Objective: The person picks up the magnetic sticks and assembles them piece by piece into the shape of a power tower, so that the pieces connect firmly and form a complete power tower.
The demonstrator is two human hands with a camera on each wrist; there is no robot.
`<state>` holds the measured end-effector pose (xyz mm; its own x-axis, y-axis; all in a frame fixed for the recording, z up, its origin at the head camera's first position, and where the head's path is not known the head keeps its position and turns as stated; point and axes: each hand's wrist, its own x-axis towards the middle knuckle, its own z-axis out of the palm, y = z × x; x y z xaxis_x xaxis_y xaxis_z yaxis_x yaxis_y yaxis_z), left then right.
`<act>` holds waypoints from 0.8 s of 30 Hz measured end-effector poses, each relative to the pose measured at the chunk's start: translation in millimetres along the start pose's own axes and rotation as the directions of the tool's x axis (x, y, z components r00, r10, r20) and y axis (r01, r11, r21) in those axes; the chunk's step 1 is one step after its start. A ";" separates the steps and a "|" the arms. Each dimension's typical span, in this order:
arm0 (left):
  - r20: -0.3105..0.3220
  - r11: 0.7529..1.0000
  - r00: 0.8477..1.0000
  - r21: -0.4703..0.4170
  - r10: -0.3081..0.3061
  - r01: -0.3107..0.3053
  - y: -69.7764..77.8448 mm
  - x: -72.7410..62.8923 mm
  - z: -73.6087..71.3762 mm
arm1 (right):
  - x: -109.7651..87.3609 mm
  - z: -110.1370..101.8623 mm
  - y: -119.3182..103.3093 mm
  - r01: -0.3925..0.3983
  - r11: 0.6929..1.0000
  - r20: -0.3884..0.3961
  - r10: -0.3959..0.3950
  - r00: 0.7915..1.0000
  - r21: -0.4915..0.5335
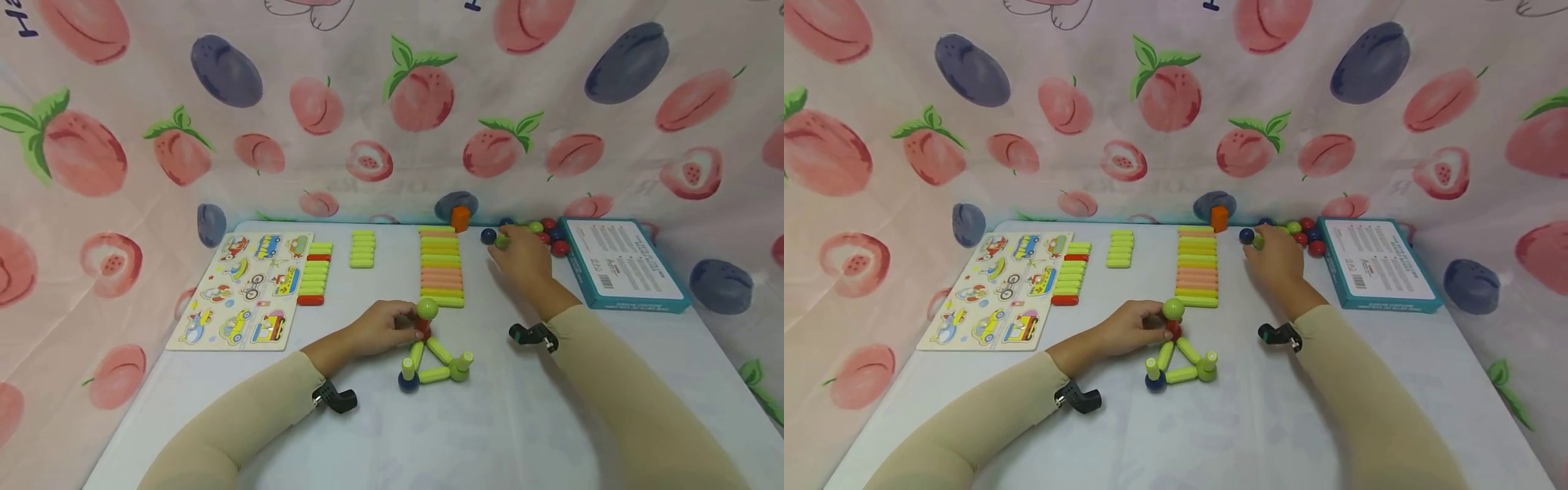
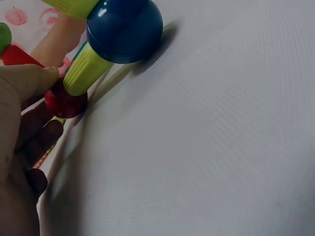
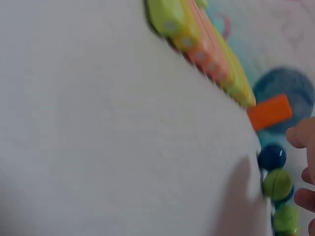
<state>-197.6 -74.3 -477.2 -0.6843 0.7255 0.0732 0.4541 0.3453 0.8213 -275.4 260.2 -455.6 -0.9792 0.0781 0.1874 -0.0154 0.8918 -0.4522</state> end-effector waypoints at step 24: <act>-0.110 0.994 0.991 0.070 -0.071 0.079 -16.1 -16.1 -12.4 | -75.0 -19.0 -22.9 -0.038 0.614 0.297 -0.326 0.898 0.788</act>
<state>-201.0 -98.9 -484.6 -0.7735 0.6292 0.0761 0.4369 0.4424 0.7832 -197.8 242.3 -442.8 -0.9341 -0.3525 0.0564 -0.1317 0.1936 -0.9722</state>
